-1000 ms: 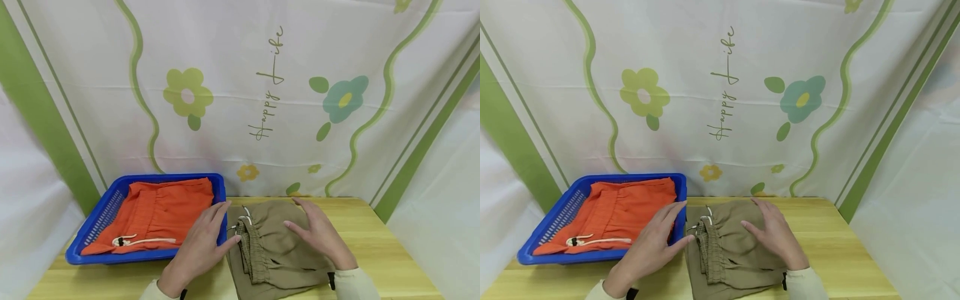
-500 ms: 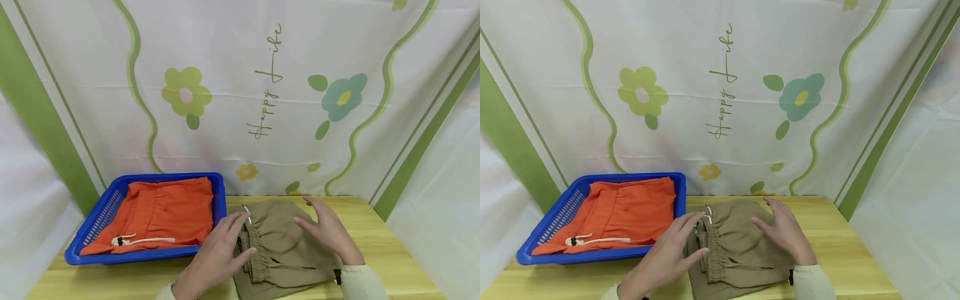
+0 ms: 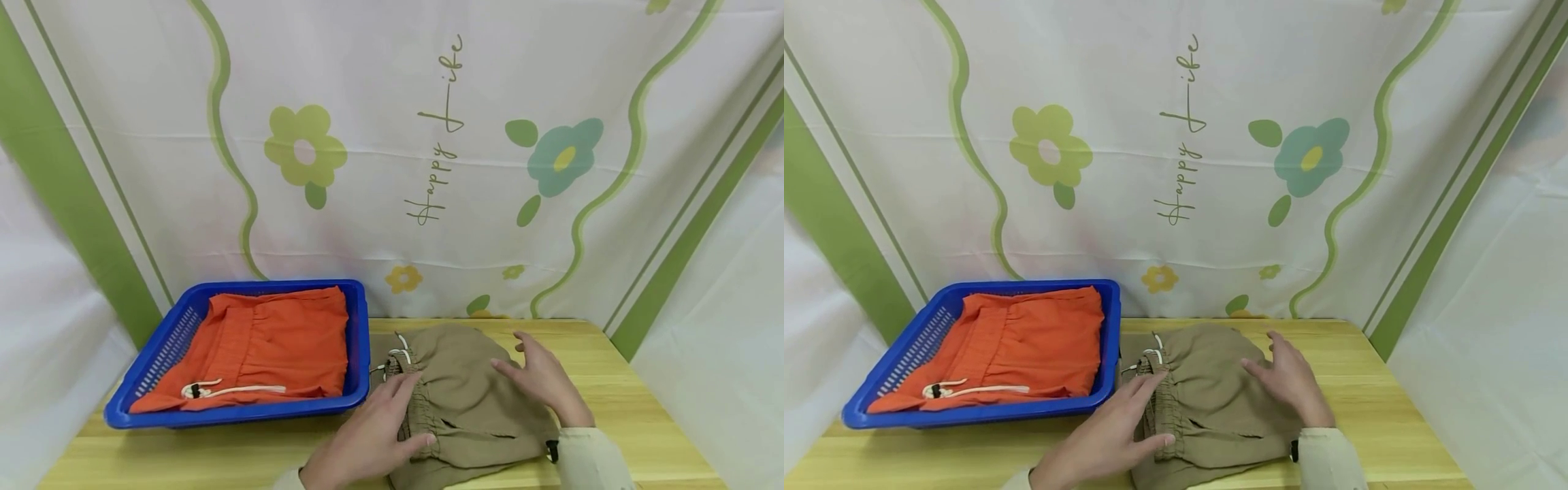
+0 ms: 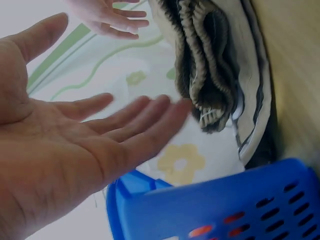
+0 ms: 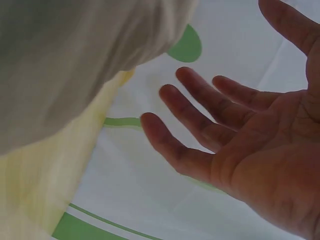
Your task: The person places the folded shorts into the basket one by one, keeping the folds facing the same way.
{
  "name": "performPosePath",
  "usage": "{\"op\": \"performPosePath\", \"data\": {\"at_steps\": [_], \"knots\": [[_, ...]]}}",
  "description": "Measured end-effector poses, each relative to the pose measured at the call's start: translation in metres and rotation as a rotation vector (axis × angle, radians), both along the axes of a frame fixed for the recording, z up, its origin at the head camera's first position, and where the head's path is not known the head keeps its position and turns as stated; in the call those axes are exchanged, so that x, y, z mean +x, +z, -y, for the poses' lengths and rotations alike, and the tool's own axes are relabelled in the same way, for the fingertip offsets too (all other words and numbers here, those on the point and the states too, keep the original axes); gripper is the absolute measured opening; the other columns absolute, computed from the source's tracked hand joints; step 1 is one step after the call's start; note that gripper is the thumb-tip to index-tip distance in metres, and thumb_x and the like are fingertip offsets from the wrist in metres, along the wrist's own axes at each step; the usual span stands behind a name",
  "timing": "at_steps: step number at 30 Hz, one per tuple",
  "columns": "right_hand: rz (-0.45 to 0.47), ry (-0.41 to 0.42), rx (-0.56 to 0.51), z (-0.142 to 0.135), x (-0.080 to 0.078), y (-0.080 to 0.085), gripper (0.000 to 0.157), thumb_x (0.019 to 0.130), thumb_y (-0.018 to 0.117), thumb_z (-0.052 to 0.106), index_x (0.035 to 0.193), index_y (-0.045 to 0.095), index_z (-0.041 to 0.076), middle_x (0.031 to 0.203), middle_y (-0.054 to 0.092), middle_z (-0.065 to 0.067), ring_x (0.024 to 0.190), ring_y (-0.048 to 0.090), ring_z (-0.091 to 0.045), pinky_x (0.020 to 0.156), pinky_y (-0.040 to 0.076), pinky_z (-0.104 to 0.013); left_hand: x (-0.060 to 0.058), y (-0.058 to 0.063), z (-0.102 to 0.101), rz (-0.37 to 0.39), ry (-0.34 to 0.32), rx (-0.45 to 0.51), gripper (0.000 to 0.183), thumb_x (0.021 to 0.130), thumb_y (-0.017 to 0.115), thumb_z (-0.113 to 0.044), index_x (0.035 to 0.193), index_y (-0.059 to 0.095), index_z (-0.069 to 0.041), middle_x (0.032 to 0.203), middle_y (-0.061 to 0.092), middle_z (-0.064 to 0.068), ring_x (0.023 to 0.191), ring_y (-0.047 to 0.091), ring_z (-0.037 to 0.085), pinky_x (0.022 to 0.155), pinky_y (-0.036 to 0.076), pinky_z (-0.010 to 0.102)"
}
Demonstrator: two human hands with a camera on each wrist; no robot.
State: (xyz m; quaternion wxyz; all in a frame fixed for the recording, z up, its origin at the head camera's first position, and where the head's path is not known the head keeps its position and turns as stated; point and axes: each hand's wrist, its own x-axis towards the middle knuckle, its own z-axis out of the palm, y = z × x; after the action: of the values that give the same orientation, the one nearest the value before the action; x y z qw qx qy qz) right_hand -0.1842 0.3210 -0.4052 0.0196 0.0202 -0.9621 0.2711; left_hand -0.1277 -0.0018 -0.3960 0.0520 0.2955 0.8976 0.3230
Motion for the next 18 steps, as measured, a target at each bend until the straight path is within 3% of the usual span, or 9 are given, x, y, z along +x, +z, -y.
{"op": "performPosePath", "data": {"at_steps": [4,9,13,18], "knots": [[0.081,-0.003,-0.025,-0.004,-0.002,-0.005,0.091,0.096,0.067,0.048,0.150,0.028,-0.014,0.140,0.046,-0.041,0.126,0.047,-0.058,0.096,0.044,-0.065,-0.001,-0.006,-0.003,0.164,0.049,-0.020,0.093,0.090,0.073,-0.053,0.160,0.029,-0.010,0.156,0.036,0.020,0.142,0.037,0.043,0.105,0.041,0.061],[0.143,0.000,-0.050,-0.005,-0.004,-0.008,0.094,0.096,0.068,0.048,0.149,0.026,-0.017,0.138,0.046,-0.042,0.126,0.047,-0.057,0.098,0.044,-0.064,-0.004,-0.012,-0.003,0.303,0.134,0.060,0.102,0.091,0.072,-0.052,0.160,0.018,0.001,0.159,0.016,0.038,0.141,0.029,0.056,0.103,0.037,0.068],[0.169,-0.005,-0.057,-0.005,-0.005,-0.010,0.095,0.095,0.069,0.048,0.149,0.025,-0.017,0.135,0.050,-0.041,0.124,0.050,-0.055,0.098,0.045,-0.062,-0.007,-0.018,-0.002,0.311,0.187,0.150,0.106,0.092,0.071,-0.051,0.160,0.011,0.005,0.157,0.007,0.043,0.136,0.031,0.062,0.100,0.038,0.071],[0.190,-0.006,-0.074,-0.005,-0.006,-0.014,0.097,0.095,0.069,0.049,0.149,0.024,-0.018,0.136,0.048,-0.041,0.125,0.048,-0.056,0.098,0.044,-0.062,-0.011,-0.024,-0.002,0.336,0.215,0.258,0.108,0.094,0.069,-0.048,0.160,0.003,0.005,0.159,0.010,0.040,0.138,0.032,0.057,0.103,0.036,0.069]]}}
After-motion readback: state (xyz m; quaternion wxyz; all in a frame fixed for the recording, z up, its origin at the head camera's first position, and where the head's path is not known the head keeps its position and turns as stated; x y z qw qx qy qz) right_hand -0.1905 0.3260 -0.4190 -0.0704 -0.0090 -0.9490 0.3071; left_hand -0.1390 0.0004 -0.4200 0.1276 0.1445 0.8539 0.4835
